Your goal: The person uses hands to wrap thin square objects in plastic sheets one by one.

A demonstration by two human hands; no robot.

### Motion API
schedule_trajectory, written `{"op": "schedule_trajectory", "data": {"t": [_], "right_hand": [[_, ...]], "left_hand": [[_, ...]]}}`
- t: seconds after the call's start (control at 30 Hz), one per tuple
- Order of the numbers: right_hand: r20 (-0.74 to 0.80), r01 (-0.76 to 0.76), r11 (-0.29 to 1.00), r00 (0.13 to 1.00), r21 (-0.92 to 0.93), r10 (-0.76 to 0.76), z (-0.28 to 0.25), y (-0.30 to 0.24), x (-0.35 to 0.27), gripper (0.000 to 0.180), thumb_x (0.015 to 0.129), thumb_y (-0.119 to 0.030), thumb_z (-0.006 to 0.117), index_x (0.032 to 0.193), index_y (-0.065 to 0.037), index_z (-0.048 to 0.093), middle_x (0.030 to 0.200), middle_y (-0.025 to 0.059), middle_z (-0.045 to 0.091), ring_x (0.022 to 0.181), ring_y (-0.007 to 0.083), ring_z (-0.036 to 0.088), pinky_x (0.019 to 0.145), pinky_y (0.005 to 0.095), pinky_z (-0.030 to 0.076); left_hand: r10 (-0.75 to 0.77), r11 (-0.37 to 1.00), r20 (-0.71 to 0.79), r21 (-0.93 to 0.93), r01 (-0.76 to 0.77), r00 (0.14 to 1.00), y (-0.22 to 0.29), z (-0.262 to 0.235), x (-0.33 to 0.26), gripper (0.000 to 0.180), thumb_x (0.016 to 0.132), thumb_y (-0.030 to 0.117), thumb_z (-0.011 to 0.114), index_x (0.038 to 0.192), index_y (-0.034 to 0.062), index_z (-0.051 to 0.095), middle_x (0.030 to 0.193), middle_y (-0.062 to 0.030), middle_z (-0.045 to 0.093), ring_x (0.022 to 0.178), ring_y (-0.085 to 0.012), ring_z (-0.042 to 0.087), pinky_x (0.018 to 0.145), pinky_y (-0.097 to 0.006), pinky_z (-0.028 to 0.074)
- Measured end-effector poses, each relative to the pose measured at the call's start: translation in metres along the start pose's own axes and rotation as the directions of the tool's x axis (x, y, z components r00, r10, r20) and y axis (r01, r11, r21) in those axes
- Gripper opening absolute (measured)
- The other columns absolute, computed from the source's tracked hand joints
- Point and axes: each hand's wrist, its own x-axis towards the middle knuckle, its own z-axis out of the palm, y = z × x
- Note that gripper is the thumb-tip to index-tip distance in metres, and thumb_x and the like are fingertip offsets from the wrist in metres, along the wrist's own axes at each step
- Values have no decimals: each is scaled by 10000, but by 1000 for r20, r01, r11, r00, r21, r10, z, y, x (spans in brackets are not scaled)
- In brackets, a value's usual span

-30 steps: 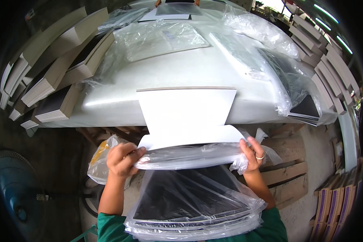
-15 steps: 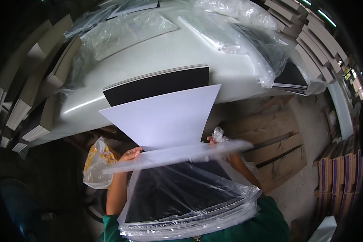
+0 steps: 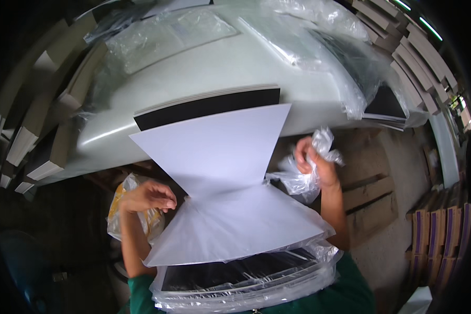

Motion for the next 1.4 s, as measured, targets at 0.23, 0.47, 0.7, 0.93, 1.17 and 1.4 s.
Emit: {"op": "schedule_trajectory", "data": {"t": [0.23, 0.47, 0.7, 0.93, 1.17, 1.4], "right_hand": [[214, -100, 970, 975, 221, 51, 138, -22, 67, 658, 847, -421, 443, 1320, -13, 241, 1346, 168, 276, 1209, 255, 313, 999, 378, 245], [-268, -178, 984, 949, -12, 168, 133, -19, 62, 313, 822, -204, 589, 1039, 15, 538, 971, 67, 580, 865, 109, 530, 761, 251, 416], [-342, -83, 997, 937, -4, 77, 132, -7, 66, 280, 783, -239, 644, 939, -15, 581, 884, 26, 573, 822, 83, 515, 720, 234, 406], [-270, -35, 995, 963, -92, 9, 132, -2, 65, 276, 791, -254, 636, 936, -29, 568, 872, 3, 560, 821, 80, 505, 731, 232, 396], [-318, 15, 998, 947, -60, -34, 139, 0, 66, 252, 791, -245, 634, 904, -29, 570, 840, 2, 556, 798, 85, 507, 714, 230, 396], [-183, -110, 982, 973, 155, 138, 133, -1, 53, 230, 782, -217, 612, 882, -13, 573, 814, 20, 565, 746, 94, 513, 663, 229, 402]], "left_hand": [[712, 699, -406, 482, -528, 572, 148, 109, 28, 195, 745, 148, 668, 795, -10, 565, 724, -26, 560, 685, -81, 511, 545, -229, 375], [515, 728, -645, -20, -686, 565, 125, 96, 44, 171, 826, 149, 586, 763, -10, 585, 654, -13, 567, 589, -68, 481, 563, -201, 394], [612, 700, -643, 169, -693, 461, 117, 100, 47, 175, 833, 151, 575, 765, -11, 583, 688, -29, 581, 628, -69, 501, 614, -204, 412], [590, 707, -672, 163, -688, 447, 115, 98, 45, 166, 781, 125, 637, 744, -15, 557, 702, -23, 594, 640, -74, 515, 614, -193, 406], [651, 696, -684, 365, -619, 329, 119, 105, 46, 217, 807, 197, 606, 729, -4, 599, 638, -32, 598, 598, -100, 512, 609, -242, 398], [609, 773, -726, 452, -445, 321, 111, 96, 41, 190, 843, 166, 551, 769, 8, 627, 707, -65, 621, 649, -138, 541, 651, -248, 406]]}}
